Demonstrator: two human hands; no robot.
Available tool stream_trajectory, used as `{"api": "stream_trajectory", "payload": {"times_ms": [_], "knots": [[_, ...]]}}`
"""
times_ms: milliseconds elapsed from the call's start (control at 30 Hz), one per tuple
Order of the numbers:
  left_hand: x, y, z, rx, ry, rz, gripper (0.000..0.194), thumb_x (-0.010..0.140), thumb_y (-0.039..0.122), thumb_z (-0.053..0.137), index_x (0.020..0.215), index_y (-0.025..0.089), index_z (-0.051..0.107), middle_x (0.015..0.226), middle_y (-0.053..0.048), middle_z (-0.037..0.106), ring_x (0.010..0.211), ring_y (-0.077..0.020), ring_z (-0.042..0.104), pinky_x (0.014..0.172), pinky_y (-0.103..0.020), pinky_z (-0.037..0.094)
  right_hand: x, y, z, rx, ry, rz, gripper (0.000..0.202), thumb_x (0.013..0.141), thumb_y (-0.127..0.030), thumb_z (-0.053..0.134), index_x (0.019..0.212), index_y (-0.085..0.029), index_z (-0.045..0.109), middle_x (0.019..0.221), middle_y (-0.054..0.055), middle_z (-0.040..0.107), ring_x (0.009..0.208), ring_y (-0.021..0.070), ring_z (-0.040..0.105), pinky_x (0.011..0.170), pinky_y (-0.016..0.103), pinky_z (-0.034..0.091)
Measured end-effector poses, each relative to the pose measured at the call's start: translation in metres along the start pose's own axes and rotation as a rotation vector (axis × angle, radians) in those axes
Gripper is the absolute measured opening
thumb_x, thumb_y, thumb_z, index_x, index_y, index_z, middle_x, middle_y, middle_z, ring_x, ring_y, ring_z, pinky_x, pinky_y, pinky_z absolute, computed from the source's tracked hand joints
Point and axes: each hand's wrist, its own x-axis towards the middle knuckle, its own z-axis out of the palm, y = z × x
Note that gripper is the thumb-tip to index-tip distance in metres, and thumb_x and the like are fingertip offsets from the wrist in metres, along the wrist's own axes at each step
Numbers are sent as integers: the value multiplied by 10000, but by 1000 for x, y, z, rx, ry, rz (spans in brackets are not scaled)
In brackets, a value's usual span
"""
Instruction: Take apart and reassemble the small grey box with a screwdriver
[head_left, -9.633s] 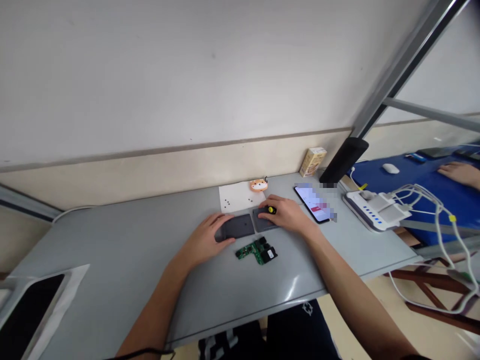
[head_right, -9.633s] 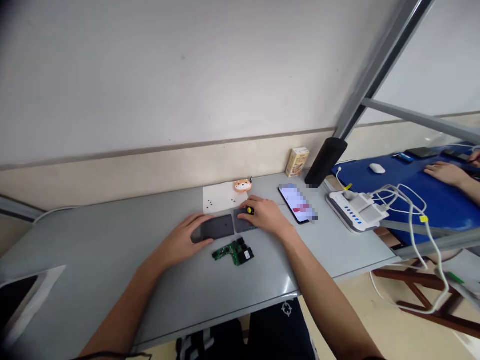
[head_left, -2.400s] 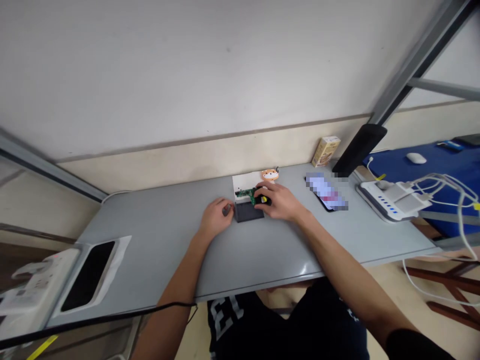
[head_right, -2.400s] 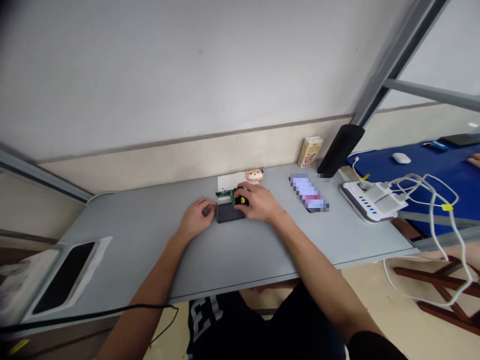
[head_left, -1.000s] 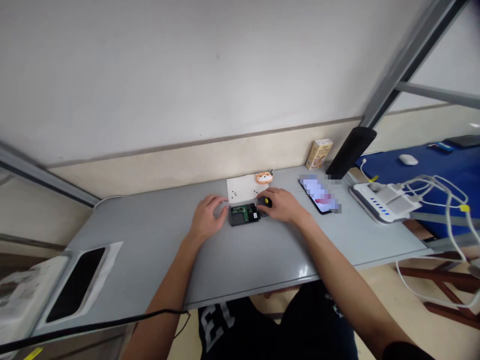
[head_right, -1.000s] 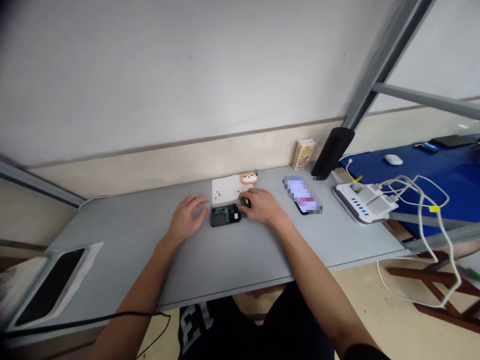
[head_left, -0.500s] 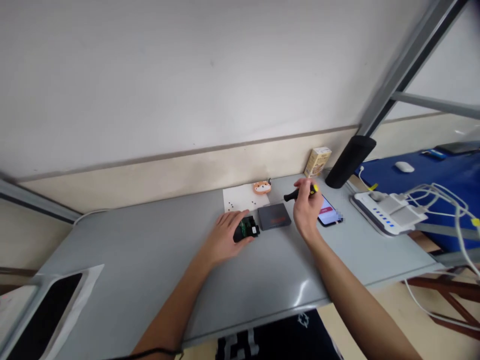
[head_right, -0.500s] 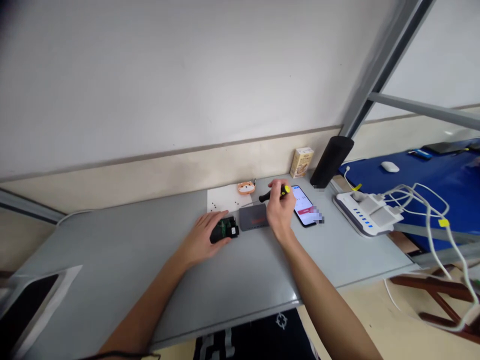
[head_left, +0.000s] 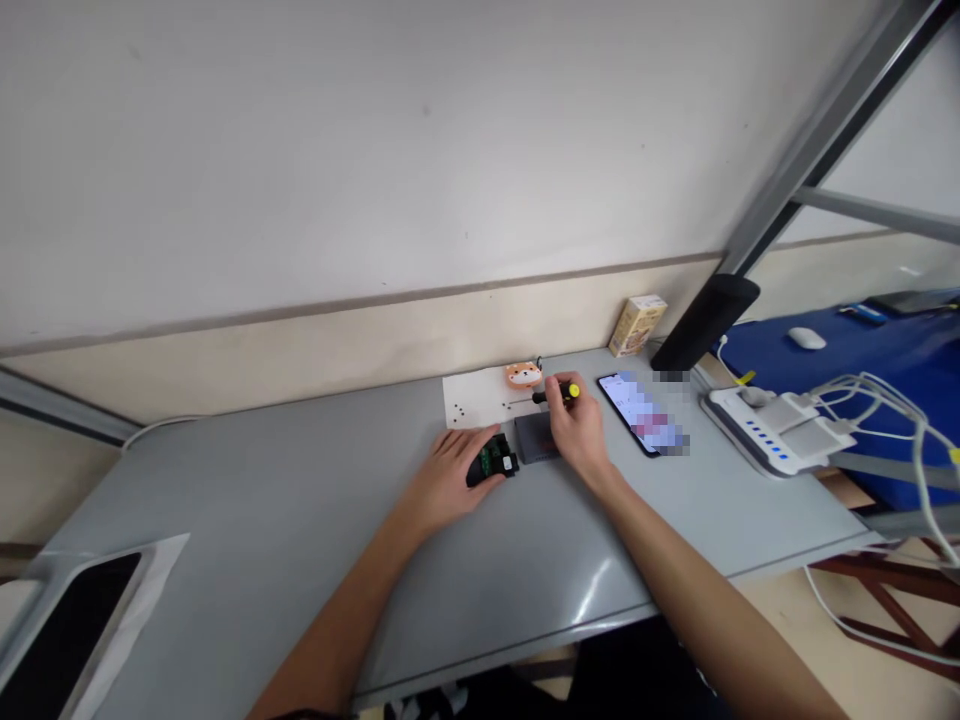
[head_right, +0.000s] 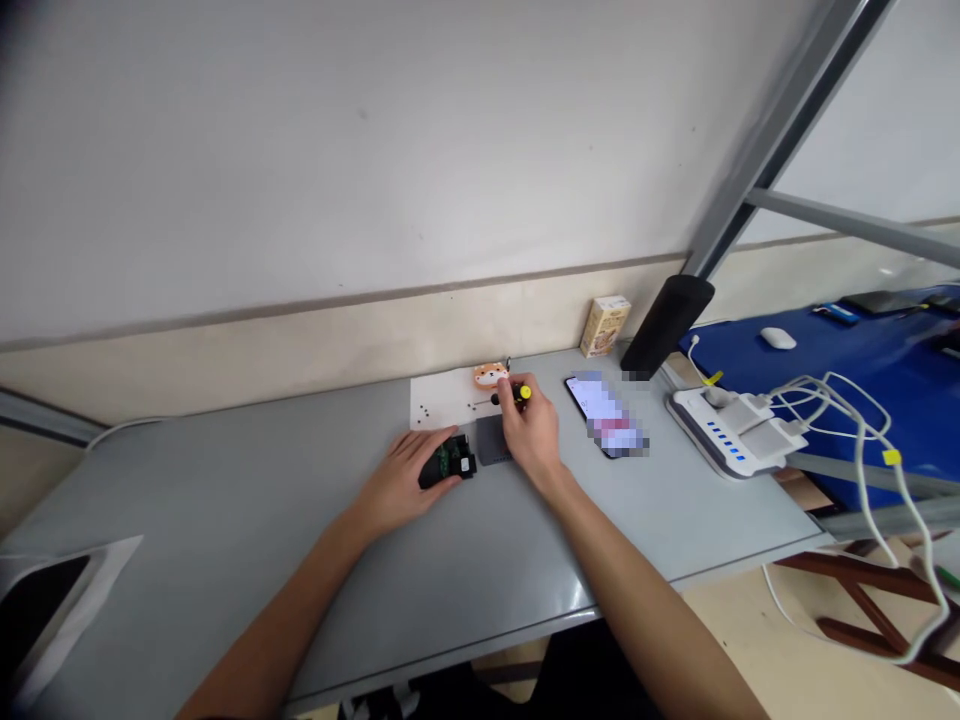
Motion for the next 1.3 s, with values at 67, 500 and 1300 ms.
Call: {"api": "stream_trajectory", "payload": {"times_ms": [67, 500, 1300], "knots": [[1, 0, 0, 4, 3, 10, 634, 929, 377, 706, 1496, 310, 431, 1402, -57, 625, 1291, -279, 571, 1126, -473, 442, 0, 0, 1, 20, -21, -1, 413, 968, -624, 490, 999, -236, 627, 705, -6, 643, 550, 146, 511, 544, 254, 367], [1, 4, 2, 5, 28, -20, 555, 909, 343, 732, 1409, 298, 495, 1364, -50, 657, 1261, -273, 602, 1156, -497, 373, -1, 1, 6, 173, -87, -18, 412, 963, -625, 503, 982, -232, 624, 710, -11, 624, 560, 138, 486, 587, 267, 446], [5, 6, 6, -39, 49, -46, 422, 886, 366, 758, 1247, 260, 568, 1280, -54, 693, 1213, -261, 623, 1132, -473, 331, 21, 8, -8, 457, -28, 263, 516, 874, -731, 541, 839, -219, 594, 555, -26, 529, 419, 121, 433, 410, 264, 326]]}}
